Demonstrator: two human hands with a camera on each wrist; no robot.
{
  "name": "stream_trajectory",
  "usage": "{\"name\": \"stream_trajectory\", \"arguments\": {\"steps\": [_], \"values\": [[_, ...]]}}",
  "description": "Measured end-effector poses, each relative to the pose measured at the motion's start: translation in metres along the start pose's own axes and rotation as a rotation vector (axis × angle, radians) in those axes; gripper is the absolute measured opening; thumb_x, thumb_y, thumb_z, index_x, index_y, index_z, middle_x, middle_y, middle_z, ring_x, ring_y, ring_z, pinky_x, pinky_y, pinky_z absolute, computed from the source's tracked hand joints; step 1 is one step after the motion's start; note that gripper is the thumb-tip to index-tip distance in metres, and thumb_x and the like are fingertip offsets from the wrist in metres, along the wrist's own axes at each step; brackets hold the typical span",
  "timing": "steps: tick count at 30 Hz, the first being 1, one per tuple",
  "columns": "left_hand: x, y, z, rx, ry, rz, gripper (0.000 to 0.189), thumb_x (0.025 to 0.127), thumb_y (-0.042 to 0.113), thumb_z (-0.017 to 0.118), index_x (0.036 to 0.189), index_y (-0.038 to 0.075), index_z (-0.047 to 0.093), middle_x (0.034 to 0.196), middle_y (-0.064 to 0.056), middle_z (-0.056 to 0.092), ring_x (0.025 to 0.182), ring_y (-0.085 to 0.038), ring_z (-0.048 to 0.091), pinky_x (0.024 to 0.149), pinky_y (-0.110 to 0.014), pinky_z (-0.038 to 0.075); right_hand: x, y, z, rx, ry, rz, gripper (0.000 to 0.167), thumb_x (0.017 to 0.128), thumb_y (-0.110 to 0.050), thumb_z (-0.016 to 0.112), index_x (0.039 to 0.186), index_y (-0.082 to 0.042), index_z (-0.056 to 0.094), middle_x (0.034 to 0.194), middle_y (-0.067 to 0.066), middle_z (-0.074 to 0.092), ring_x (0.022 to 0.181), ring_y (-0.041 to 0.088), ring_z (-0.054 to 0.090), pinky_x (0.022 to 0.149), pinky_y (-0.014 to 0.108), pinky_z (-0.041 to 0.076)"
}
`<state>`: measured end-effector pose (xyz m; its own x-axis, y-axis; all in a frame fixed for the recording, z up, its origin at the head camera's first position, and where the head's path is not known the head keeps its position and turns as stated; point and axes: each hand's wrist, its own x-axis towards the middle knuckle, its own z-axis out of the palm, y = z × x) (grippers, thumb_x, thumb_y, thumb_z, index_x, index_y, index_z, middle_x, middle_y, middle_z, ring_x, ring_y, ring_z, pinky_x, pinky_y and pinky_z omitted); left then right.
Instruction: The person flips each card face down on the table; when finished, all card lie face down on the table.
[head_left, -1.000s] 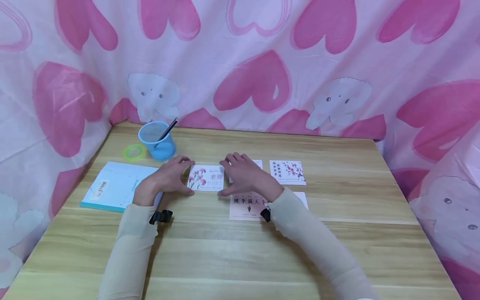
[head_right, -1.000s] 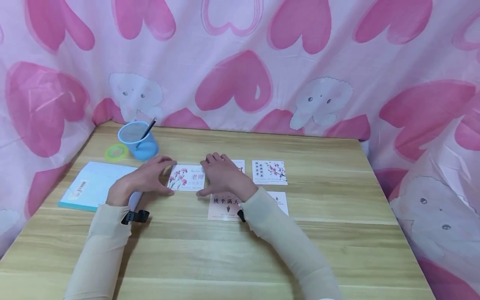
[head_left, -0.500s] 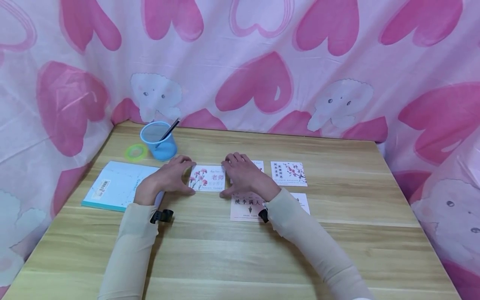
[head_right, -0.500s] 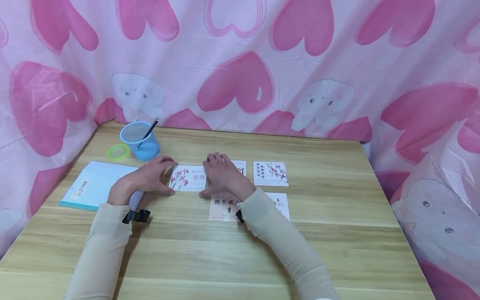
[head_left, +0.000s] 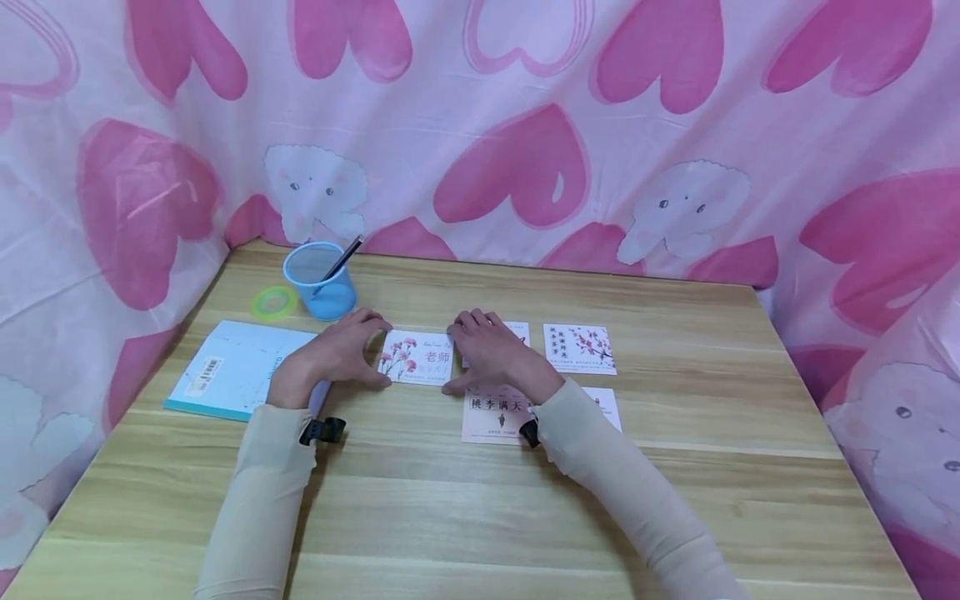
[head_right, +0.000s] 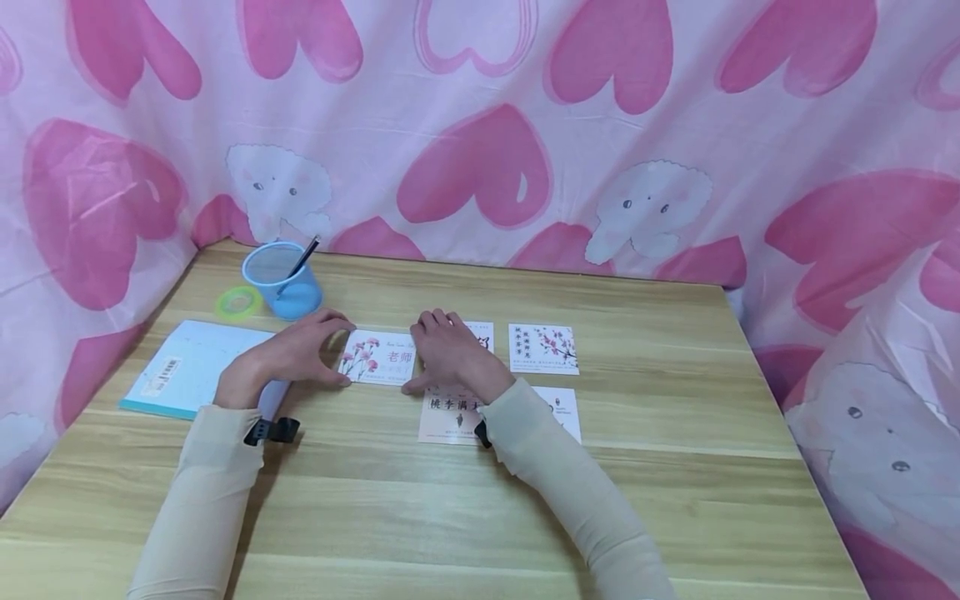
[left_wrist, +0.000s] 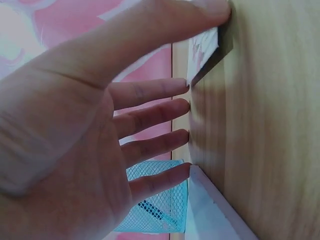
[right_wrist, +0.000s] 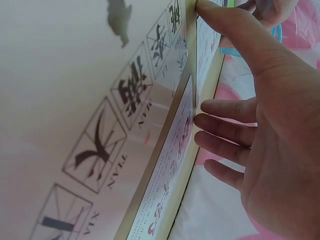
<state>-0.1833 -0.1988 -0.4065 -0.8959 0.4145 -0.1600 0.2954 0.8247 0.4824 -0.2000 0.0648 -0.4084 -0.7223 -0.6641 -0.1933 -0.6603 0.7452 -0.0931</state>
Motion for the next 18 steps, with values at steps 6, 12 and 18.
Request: {"name": "stream_trajectory", "arguments": {"steps": [6,12,18], "values": [[-0.003,-0.001,-0.003,-0.038,0.009,0.027,0.085,0.067,0.032,0.091,0.136,0.002,0.052,0.137,-0.015,0.043,0.122,-0.033,0.039,0.102,-0.052,0.038,0.0,0.001,0.002,0.012,0.006,-0.002,0.097,0.074,-0.072,0.067,0.142,-0.007,0.045,0.139,0.007,0.041,0.125,0.023,0.036,0.111,0.043,0.024],[-0.005,-0.003,-0.008,-0.081,0.013,0.048,0.086,0.068,0.03,0.091,0.139,0.002,0.049,0.138,-0.015,0.043,0.123,-0.033,0.04,0.103,-0.053,0.037,0.0,0.002,0.002,-0.001,0.019,-0.004,0.098,0.073,-0.075,0.065,0.14,-0.005,0.047,0.136,0.007,0.042,0.122,0.022,0.037,0.109,0.042,0.027],[0.001,0.016,-0.003,0.051,0.07,0.123,0.097,0.066,0.043,0.09,0.144,0.007,0.046,0.147,-0.013,0.04,0.134,-0.034,0.034,0.108,-0.059,0.022,-0.004,0.001,-0.004,0.025,0.096,0.008,0.101,0.068,-0.075,0.07,0.135,-0.003,0.048,0.132,0.009,0.043,0.119,0.023,0.038,0.109,0.043,0.029]]}}
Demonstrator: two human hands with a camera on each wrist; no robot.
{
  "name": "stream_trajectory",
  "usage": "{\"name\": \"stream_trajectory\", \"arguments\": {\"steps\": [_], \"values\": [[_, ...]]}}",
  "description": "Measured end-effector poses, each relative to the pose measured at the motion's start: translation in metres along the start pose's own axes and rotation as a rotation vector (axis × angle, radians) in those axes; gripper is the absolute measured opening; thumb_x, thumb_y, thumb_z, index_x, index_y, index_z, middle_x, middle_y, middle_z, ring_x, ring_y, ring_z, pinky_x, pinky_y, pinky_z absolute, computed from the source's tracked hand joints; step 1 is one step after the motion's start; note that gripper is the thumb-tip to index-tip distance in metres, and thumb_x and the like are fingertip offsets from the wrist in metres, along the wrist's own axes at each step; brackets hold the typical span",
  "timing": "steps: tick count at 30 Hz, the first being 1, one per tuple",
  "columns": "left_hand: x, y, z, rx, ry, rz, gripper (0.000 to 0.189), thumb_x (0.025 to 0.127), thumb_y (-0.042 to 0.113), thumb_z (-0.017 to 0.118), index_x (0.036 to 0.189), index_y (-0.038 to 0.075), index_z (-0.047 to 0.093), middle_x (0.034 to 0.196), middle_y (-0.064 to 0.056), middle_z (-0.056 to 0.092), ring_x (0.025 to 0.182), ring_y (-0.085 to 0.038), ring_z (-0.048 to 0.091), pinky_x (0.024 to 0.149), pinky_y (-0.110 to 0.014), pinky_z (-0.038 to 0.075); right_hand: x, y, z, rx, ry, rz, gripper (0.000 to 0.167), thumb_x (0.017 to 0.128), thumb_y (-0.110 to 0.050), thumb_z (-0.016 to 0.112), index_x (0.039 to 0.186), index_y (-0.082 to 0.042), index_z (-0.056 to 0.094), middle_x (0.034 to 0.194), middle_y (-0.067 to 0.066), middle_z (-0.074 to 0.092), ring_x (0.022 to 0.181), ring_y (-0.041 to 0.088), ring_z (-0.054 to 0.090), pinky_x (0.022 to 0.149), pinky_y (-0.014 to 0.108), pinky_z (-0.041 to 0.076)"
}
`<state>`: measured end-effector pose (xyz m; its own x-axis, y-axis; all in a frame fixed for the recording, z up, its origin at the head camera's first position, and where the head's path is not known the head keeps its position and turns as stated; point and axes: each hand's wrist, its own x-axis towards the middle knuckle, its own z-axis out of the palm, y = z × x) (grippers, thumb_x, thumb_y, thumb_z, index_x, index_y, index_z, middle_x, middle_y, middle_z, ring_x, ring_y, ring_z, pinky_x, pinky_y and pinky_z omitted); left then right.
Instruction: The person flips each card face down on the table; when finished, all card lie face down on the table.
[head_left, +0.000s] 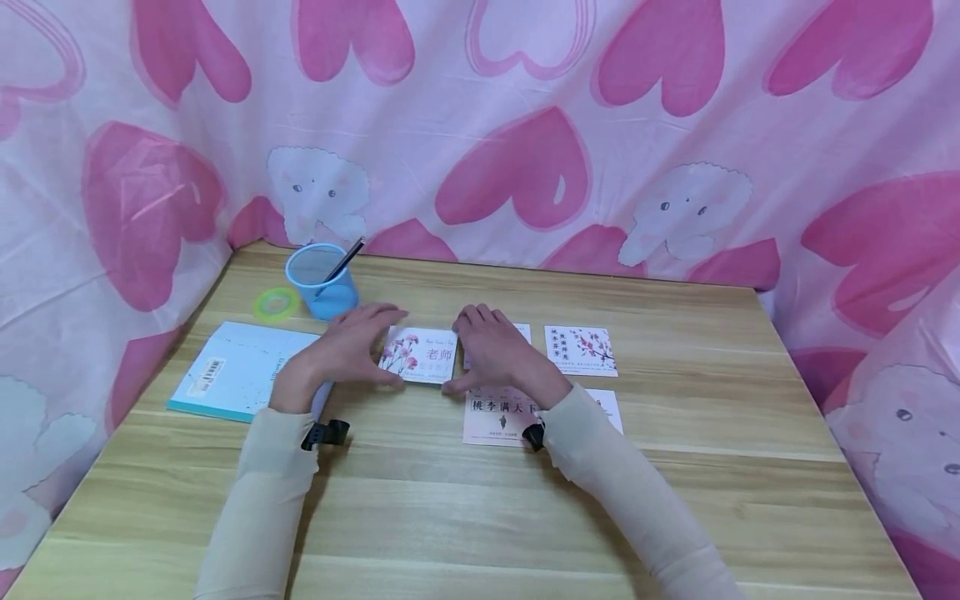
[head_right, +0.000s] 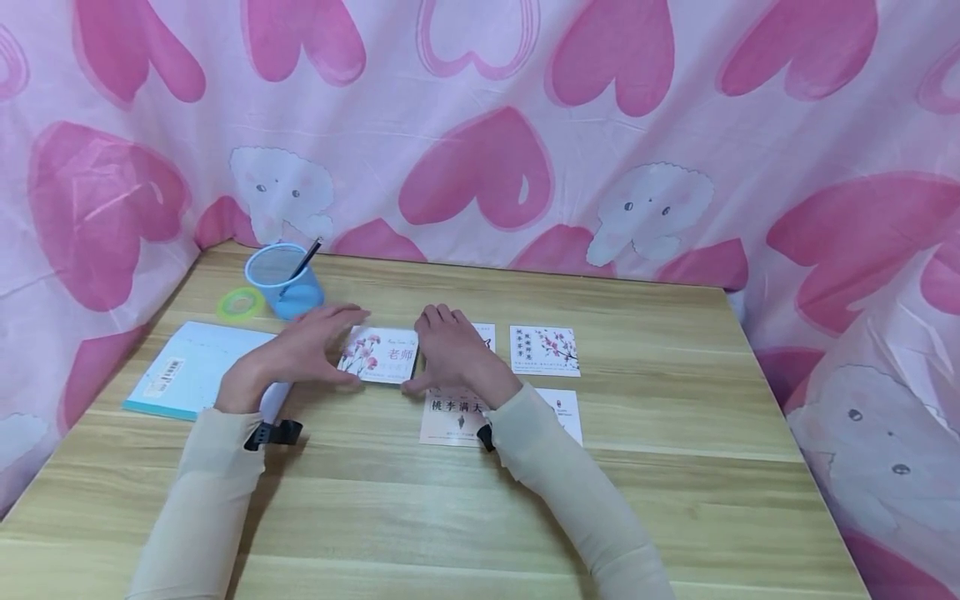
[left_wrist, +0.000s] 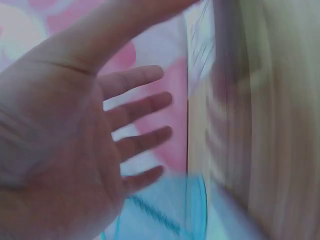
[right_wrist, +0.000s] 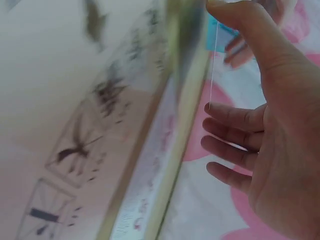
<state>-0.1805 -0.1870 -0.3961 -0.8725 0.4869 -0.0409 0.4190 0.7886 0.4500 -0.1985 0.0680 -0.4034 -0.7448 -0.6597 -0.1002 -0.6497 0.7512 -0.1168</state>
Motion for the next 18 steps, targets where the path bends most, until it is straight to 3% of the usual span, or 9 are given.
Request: {"name": "stream_trajectory", "arguments": {"steps": [4,6,13,18], "values": [[0.012,0.022,0.007,0.051,0.027,0.148,0.097,0.066,0.055,0.086,0.143,0.008,0.049,0.144,-0.009,0.046,0.134,-0.029,0.036,0.111,-0.056,0.014,-0.003,-0.004,-0.007,-0.011,0.074,-0.028,0.101,0.065,-0.074,0.072,0.132,-0.002,0.05,0.13,0.009,0.044,0.116,0.023,0.04,0.106,0.042,0.033],[0.014,0.03,0.009,0.054,0.034,0.184,0.095,0.067,0.056,0.085,0.141,0.009,0.05,0.141,-0.007,0.049,0.131,-0.026,0.038,0.111,-0.054,0.014,-0.004,-0.007,-0.011,-0.02,0.106,-0.043,0.1,0.064,-0.074,0.073,0.131,-0.002,0.051,0.129,0.008,0.044,0.115,0.022,0.041,0.105,0.04,0.034],[0.014,0.04,0.013,0.053,0.011,0.137,0.097,0.068,0.053,0.086,0.143,0.007,0.047,0.138,-0.008,0.049,0.128,-0.027,0.038,0.109,-0.053,0.019,-0.009,-0.013,-0.017,-0.022,0.131,-0.055,0.099,0.062,-0.07,0.077,0.13,-0.003,0.051,0.13,0.007,0.045,0.116,0.021,0.041,0.104,0.038,0.034],[0.015,0.039,0.012,0.01,0.018,0.14,0.101,0.069,0.051,0.086,0.148,0.009,0.039,0.135,-0.008,0.046,0.122,-0.025,0.039,0.104,-0.051,0.027,-0.013,-0.01,-0.021,0.067,0.167,-0.046,0.104,0.063,-0.068,0.078,0.137,-0.003,0.045,0.136,0.009,0.042,0.124,0.023,0.039,0.108,0.04,0.032]]}}
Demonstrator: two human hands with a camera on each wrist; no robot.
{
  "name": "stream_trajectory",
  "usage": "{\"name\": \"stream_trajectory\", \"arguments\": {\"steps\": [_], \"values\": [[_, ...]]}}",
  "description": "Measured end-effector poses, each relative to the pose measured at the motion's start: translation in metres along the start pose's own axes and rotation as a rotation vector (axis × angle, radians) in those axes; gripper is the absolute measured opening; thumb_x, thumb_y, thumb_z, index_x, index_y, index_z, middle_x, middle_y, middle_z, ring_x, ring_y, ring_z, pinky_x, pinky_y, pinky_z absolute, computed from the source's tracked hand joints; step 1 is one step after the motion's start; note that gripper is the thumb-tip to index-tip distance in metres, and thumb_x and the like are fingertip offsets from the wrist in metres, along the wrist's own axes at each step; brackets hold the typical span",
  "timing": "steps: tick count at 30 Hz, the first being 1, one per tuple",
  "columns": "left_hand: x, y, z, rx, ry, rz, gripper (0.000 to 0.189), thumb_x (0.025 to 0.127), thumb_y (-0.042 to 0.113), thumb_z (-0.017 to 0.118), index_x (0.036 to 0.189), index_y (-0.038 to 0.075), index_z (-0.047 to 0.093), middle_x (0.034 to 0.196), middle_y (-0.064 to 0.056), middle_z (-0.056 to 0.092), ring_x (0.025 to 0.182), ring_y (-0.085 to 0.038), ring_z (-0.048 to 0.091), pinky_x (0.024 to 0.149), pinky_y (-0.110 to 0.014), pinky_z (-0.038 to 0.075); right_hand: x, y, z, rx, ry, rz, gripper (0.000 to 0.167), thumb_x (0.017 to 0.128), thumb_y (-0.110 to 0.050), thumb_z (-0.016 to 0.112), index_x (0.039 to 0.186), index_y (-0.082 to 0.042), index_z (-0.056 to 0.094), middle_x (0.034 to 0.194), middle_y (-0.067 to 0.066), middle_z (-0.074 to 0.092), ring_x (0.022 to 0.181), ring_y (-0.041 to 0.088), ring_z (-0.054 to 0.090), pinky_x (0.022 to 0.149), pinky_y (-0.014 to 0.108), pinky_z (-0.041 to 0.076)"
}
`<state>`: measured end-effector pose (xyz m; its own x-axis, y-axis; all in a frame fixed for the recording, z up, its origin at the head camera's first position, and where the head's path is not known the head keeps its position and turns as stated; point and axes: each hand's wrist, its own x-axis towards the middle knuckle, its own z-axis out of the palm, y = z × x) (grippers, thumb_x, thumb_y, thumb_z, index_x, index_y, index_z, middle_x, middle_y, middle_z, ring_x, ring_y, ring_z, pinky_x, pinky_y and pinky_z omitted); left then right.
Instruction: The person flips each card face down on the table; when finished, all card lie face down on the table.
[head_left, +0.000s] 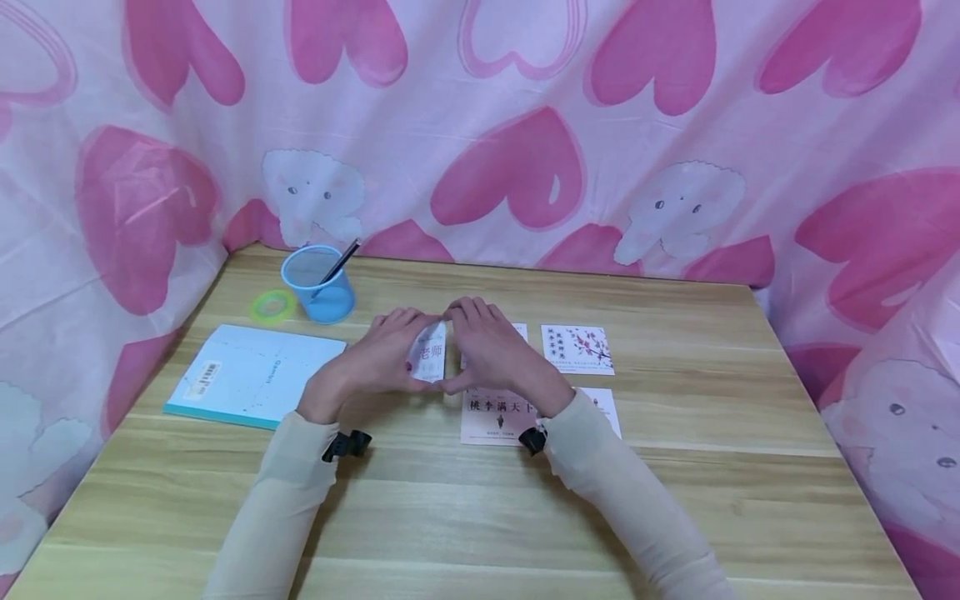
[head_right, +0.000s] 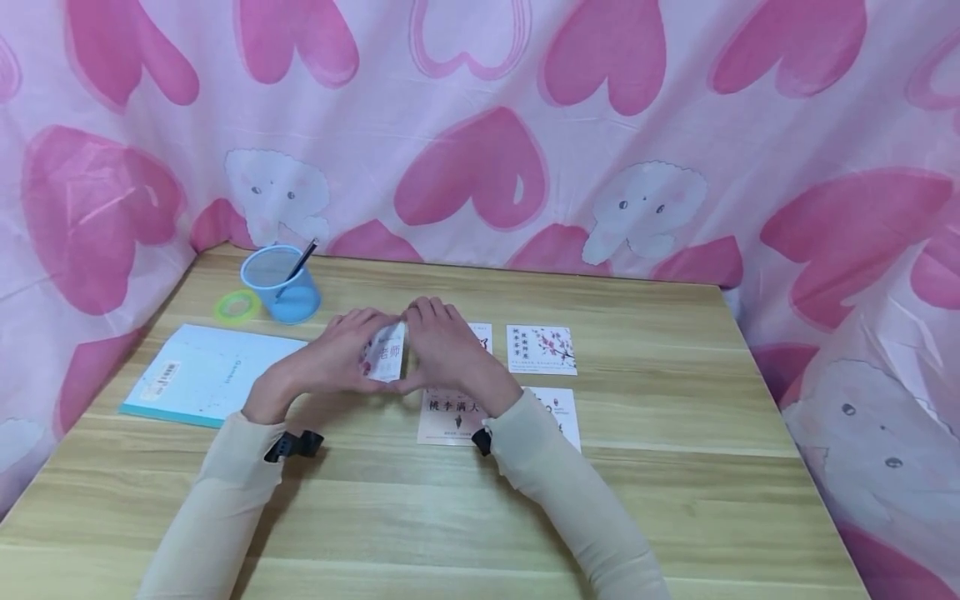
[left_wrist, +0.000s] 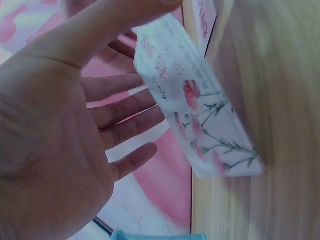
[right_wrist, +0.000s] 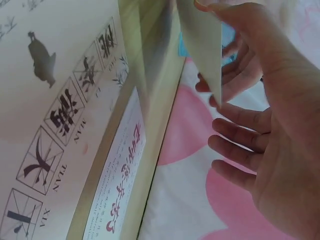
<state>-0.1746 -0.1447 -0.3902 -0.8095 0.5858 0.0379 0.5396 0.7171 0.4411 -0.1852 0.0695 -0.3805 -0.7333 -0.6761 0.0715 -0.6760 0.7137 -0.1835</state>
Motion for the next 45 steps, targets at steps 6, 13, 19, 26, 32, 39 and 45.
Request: {"name": "stream_trajectory", "arguments": {"steps": [6,13,19,26,32,39,45], "values": [[-0.01,-0.011,-0.017,-0.275,0.104,0.038,0.098,0.071,0.028,0.089,0.151,0.02,0.033,0.139,-0.002,0.042,0.124,-0.026,0.041,0.101,-0.052,0.036,-0.002,0.007,-0.002,0.133,0.038,0.022,0.107,0.066,-0.065,0.079,0.145,-0.006,0.037,0.139,0.008,0.04,0.126,0.022,0.039,0.106,0.043,0.033],[-0.023,0.01,-0.047,-0.617,0.141,0.208,0.089,0.075,0.001,0.082,0.148,0.003,0.03,0.145,-0.011,0.039,0.13,-0.033,0.039,0.1,-0.059,0.036,0.001,0.006,0.01,0.235,-0.041,-0.023,0.103,0.07,-0.069,0.075,0.146,-0.011,0.036,0.141,0.004,0.04,0.129,0.019,0.037,0.108,0.04,0.03],[-0.022,0.008,-0.05,-0.726,0.141,0.26,0.089,0.074,-0.008,0.08,0.148,0.001,0.031,0.145,-0.013,0.039,0.128,-0.035,0.042,0.096,-0.063,0.039,0.003,0.004,0.012,0.279,-0.053,-0.055,0.1,0.072,-0.063,0.077,0.145,-0.008,0.036,0.139,0.008,0.043,0.126,0.018,0.039,0.106,0.041,0.032],[-0.025,0.001,-0.048,-0.723,0.132,0.229,0.093,0.074,-0.005,0.081,0.149,0.003,0.027,0.144,-0.017,0.038,0.129,-0.033,0.041,0.094,-0.058,0.043,0.002,0.005,0.013,0.274,-0.056,-0.049,0.093,0.074,-0.058,0.077,0.14,-0.005,0.04,0.131,0.009,0.047,0.112,0.016,0.043,0.095,0.038,0.039],[-0.032,-0.029,-0.039,-0.559,0.049,0.025,0.091,0.075,0.015,0.087,0.146,0.007,0.03,0.143,-0.009,0.038,0.128,-0.03,0.039,0.098,-0.056,0.04,-0.002,0.01,0.014,0.166,-0.068,-0.021,0.096,0.071,-0.057,0.08,0.142,-0.004,0.043,0.129,0.009,0.047,0.112,0.017,0.042,0.097,0.037,0.038],[-0.029,-0.044,-0.025,-0.12,-0.039,-0.17,0.089,0.066,0.035,0.092,0.135,-0.001,0.049,0.134,-0.016,0.046,0.12,-0.035,0.043,0.101,-0.054,0.037,0.001,0.01,0.017,0.049,-0.105,0.001,0.097,0.071,-0.061,0.079,0.143,-0.006,0.044,0.127,0.005,0.045,0.114,0.019,0.041,0.102,0.04,0.036],[-0.026,-0.04,-0.018,0.04,-0.113,-0.272,0.087,0.064,0.036,0.092,0.135,0.004,0.054,0.145,-0.018,0.04,0.133,-0.038,0.033,0.105,-0.064,0.022,0.007,0.005,0.024,0.007,-0.207,0.033,0.09,0.07,-0.067,0.076,0.134,-0.01,0.052,0.125,0.004,0.042,0.112,0.02,0.037,0.105,0.043,0.03]]}}
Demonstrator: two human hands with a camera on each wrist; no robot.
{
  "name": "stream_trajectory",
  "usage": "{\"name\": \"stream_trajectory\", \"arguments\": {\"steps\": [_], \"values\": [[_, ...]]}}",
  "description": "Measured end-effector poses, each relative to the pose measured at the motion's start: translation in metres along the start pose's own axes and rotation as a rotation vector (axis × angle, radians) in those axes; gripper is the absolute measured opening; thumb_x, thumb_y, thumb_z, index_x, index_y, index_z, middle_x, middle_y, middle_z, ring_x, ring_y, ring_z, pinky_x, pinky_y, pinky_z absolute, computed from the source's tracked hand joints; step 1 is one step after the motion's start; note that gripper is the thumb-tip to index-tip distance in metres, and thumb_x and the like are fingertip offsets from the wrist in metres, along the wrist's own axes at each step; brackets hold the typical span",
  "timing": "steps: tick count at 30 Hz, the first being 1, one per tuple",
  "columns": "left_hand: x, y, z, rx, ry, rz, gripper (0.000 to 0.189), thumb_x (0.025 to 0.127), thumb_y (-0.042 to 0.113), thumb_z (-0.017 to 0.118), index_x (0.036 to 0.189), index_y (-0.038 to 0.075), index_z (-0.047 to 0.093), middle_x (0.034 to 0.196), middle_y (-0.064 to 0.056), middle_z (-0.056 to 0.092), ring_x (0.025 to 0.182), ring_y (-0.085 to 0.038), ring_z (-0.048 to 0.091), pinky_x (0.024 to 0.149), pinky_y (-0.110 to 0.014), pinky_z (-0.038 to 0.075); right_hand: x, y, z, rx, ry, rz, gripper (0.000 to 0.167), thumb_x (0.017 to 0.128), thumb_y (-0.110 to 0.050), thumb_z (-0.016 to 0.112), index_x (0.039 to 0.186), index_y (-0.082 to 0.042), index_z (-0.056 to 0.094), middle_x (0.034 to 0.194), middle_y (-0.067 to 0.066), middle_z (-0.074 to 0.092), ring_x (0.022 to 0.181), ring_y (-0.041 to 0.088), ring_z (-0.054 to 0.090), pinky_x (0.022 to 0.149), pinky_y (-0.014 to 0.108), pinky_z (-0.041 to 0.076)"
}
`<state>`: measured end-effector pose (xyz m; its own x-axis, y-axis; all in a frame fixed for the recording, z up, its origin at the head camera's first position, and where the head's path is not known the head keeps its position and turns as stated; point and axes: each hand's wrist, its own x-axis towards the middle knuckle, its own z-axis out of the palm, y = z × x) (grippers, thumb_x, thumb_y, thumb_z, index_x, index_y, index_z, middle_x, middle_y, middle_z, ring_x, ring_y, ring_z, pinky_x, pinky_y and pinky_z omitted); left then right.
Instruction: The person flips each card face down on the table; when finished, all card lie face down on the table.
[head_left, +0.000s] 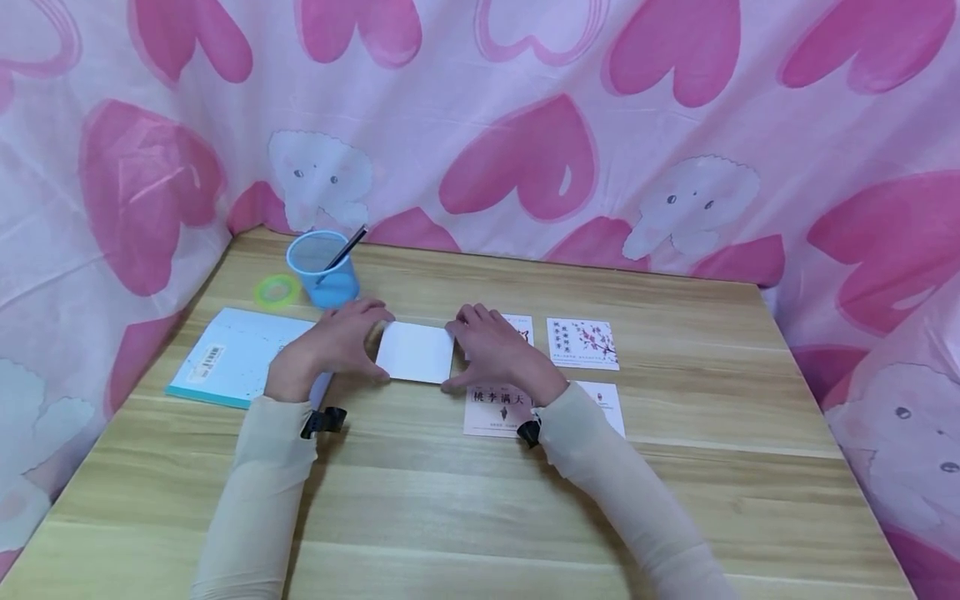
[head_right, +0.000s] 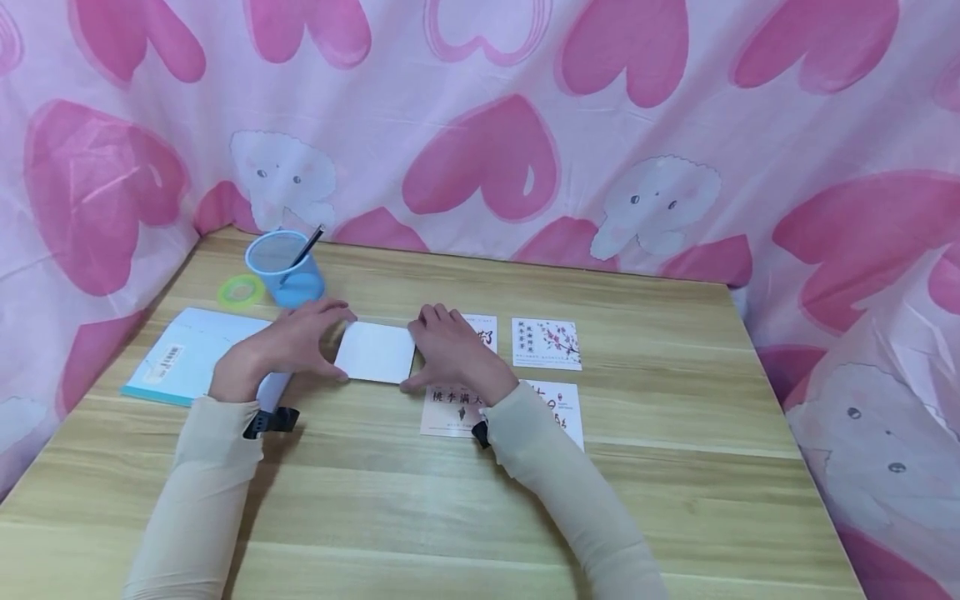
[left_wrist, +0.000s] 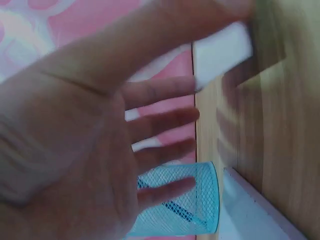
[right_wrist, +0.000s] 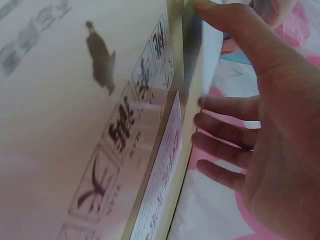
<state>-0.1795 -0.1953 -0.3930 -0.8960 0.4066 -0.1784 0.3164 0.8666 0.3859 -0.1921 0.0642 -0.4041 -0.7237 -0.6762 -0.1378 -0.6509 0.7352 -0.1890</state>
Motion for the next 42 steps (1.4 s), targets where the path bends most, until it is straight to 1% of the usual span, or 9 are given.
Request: {"name": "stream_trajectory", "arguments": {"steps": [4,9,19,23,27,31,33,36,42], "values": [[0.002,0.009,0.002,0.081,-0.035,-0.041,0.085,0.064,0.034,0.092,0.136,0.005,0.055,0.149,-0.019,0.037,0.137,-0.039,0.027,0.107,-0.064,0.018,0.002,-0.001,0.001,-0.043,-0.038,0.007,0.088,0.071,-0.068,0.074,0.133,-0.009,0.053,0.129,0.005,0.042,0.115,0.021,0.037,0.106,0.041,0.028],[0.003,0.018,0.003,0.116,-0.059,-0.079,0.087,0.065,0.032,0.092,0.138,0.005,0.053,0.151,-0.019,0.036,0.139,-0.039,0.027,0.109,-0.063,0.017,0.001,0.0,0.0,-0.063,-0.043,0.002,0.089,0.073,-0.069,0.072,0.135,-0.009,0.053,0.133,0.006,0.041,0.119,0.021,0.037,0.107,0.04,0.029],[0.002,0.022,0.001,0.059,-0.104,-0.118,0.085,0.069,0.029,0.089,0.14,0.004,0.051,0.149,-0.022,0.037,0.137,-0.041,0.03,0.109,-0.062,0.019,0.001,0.002,0.002,-0.039,-0.059,0.023,0.092,0.074,-0.068,0.072,0.14,-0.008,0.049,0.137,0.006,0.04,0.123,0.021,0.036,0.111,0.044,0.026],[0.004,0.021,0.001,0.041,-0.108,-0.119,0.088,0.071,0.032,0.089,0.142,0.004,0.048,0.149,-0.021,0.036,0.137,-0.041,0.029,0.109,-0.063,0.018,-0.003,0.008,-0.002,0.031,-0.072,0.013,0.093,0.075,-0.065,0.073,0.141,-0.006,0.046,0.143,0.009,0.037,0.129,0.024,0.033,0.113,0.048,0.022],[0.008,0.023,0.002,0.032,-0.053,-0.076,0.089,0.075,0.043,0.084,0.145,0.006,0.044,0.152,-0.02,0.033,0.139,-0.04,0.027,0.11,-0.062,0.017,-0.02,0.03,-0.018,0.171,-0.036,0.049,0.098,0.077,-0.059,0.075,0.149,-0.007,0.034,0.146,0.01,0.034,0.134,0.025,0.03,0.113,0.048,0.021],[0.013,0.034,0.002,0.032,0.022,0.021,0.085,0.079,0.048,0.078,0.147,0.009,0.043,0.153,-0.016,0.032,0.14,-0.036,0.025,0.111,-0.059,0.017,-0.04,0.058,-0.035,0.193,0.011,0.135,0.099,0.079,-0.052,0.077,0.153,-0.009,0.028,0.148,0.011,0.031,0.137,0.027,0.027,0.115,0.049,0.014],[0.018,0.04,0.003,0.038,0.04,0.071,0.084,0.081,0.048,0.077,0.147,0.01,0.043,0.153,-0.015,0.033,0.141,-0.035,0.025,0.111,-0.059,0.018,-0.046,0.068,-0.037,0.174,0.014,0.168,0.097,0.078,-0.05,0.079,0.152,-0.009,0.032,0.149,0.012,0.031,0.138,0.03,0.025,0.115,0.052,0.013],[0.033,0.051,0.008,0.034,0.03,0.117,0.085,0.08,0.047,0.078,0.148,0.01,0.042,0.153,-0.014,0.033,0.141,-0.033,0.025,0.111,-0.06,0.017,-0.055,0.083,-0.033,0.167,0.009,0.192,0.096,0.076,-0.048,0.082,0.15,-0.008,0.035,0.146,0.013,0.034,0.137,0.032,0.027,0.114,0.055,0.013],[0.066,0.07,0.018,-0.025,-0.062,0.085,0.091,0.074,0.048,0.083,0.146,0.009,0.044,0.154,-0.014,0.031,0.141,-0.035,0.024,0.11,-0.063,0.016,-0.061,0.101,-0.02,0.154,-0.017,0.198,0.097,0.072,-0.05,0.084,0.146,-0.007,0.041,0.14,0.014,0.04,0.131,0.032,0.035,0.112,0.057,0.017]]}}
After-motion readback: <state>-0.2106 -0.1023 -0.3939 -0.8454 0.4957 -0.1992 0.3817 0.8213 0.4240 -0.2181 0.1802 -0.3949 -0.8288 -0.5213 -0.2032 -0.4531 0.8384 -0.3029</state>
